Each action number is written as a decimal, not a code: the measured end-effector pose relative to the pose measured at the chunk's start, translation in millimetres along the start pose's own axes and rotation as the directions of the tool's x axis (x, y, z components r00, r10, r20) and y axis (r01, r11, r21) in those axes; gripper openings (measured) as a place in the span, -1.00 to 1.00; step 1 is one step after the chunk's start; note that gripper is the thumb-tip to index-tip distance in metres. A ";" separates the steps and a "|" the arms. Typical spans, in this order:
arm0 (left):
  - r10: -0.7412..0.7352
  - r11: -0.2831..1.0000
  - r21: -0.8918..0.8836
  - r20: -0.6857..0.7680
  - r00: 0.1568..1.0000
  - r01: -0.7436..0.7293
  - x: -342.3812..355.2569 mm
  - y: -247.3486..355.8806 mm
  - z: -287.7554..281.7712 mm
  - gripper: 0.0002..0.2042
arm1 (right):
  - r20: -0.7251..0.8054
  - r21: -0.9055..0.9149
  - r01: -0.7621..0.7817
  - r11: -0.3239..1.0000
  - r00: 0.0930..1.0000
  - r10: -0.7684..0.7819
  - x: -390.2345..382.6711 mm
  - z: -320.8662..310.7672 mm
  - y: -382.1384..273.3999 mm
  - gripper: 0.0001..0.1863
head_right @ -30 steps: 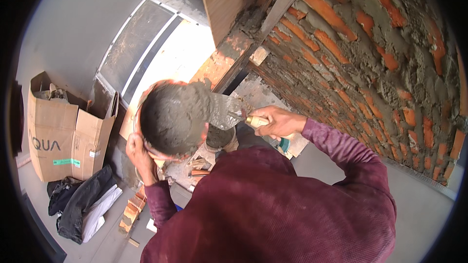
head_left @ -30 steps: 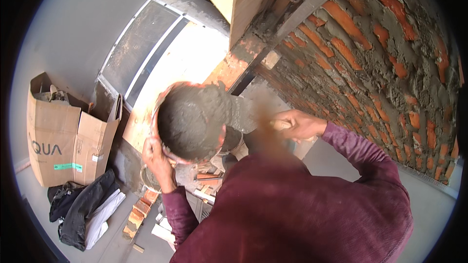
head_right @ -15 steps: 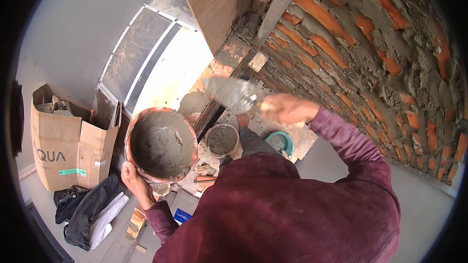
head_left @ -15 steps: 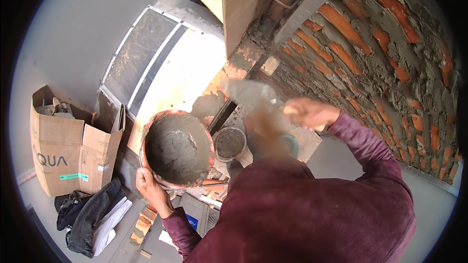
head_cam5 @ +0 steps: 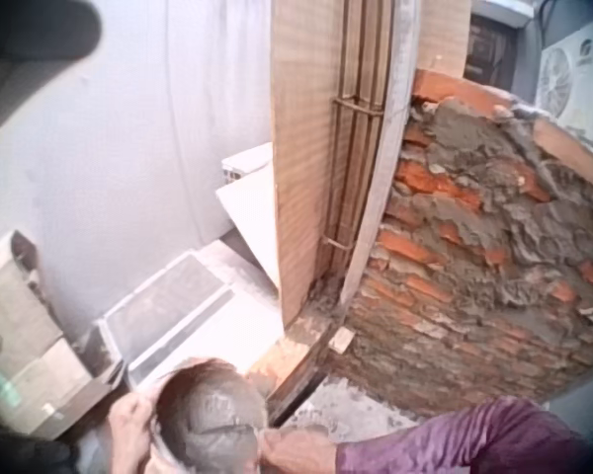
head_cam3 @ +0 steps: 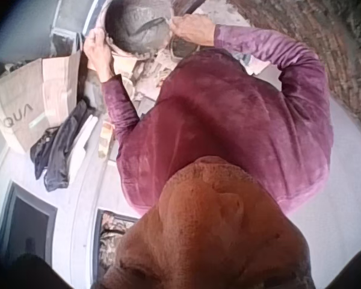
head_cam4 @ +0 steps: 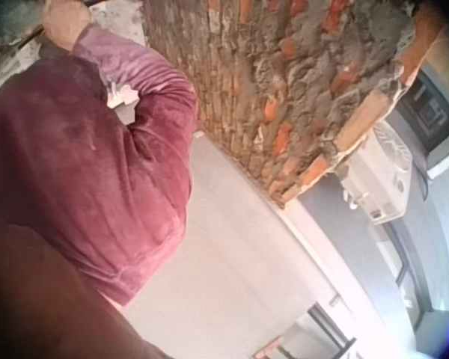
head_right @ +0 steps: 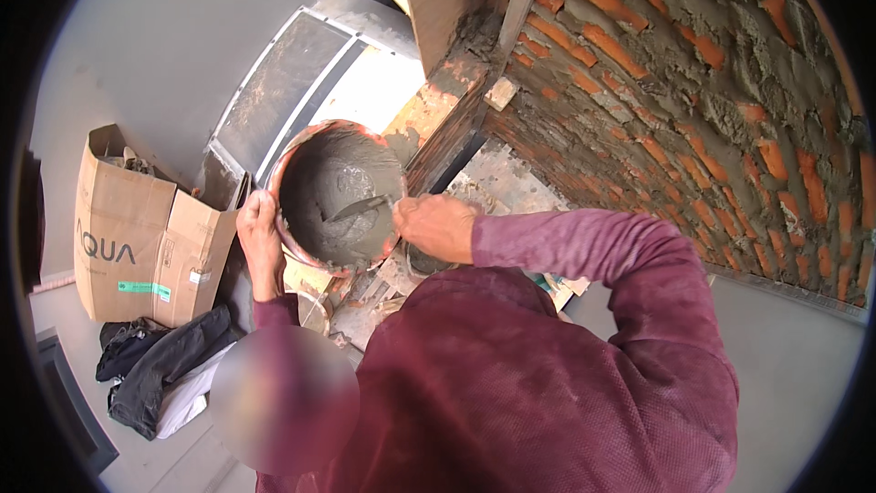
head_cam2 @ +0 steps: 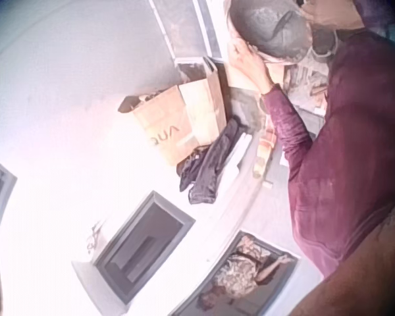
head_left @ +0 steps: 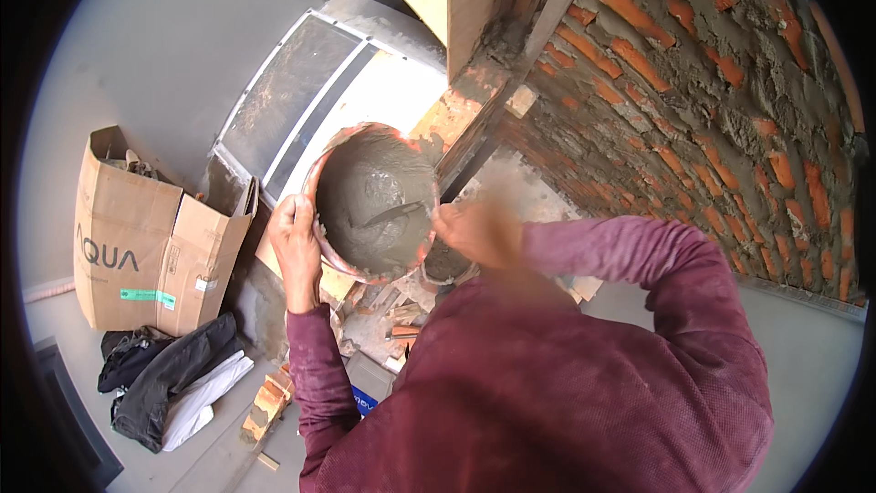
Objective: The person applies mortar to a brick wall using a trowel and then smooths the mortar on the side of the wall.
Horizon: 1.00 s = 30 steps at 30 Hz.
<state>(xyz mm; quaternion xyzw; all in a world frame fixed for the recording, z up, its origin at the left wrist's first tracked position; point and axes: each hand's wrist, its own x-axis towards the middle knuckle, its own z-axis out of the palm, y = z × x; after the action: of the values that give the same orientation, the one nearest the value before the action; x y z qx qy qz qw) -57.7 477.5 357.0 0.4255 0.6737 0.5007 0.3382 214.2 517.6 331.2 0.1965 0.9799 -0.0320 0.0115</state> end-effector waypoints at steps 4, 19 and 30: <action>0.026 0.999 0.044 0.020 0.999 -0.027 -3.2 14.0 -7.9 -0.72 | -0.075 0.072 -0.132 0.989 0.988 0.137 -1.0 -26.2 16.3 -0.78; -0.016 0.997 0.072 0.058 0.998 0.012 -7.1 24.6 16.2 -0.70 | 0.516 0.167 -0.219 0.961 0.851 0.104 -12.9 -64.9 64.3 -0.81; 0.038 0.999 -0.005 -0.026 0.999 -0.038 -3.7 17.2 51.6 -0.71 | 0.419 0.776 -0.319 0.544 0.906 -0.067 -14.0 -18.7 67.5 -0.70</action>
<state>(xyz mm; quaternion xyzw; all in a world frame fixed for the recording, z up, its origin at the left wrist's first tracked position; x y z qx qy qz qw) -6.8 496.4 359.7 0.4307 0.6683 0.5144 0.3213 253.0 575.6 346.4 0.2388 0.8055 -0.5289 0.1198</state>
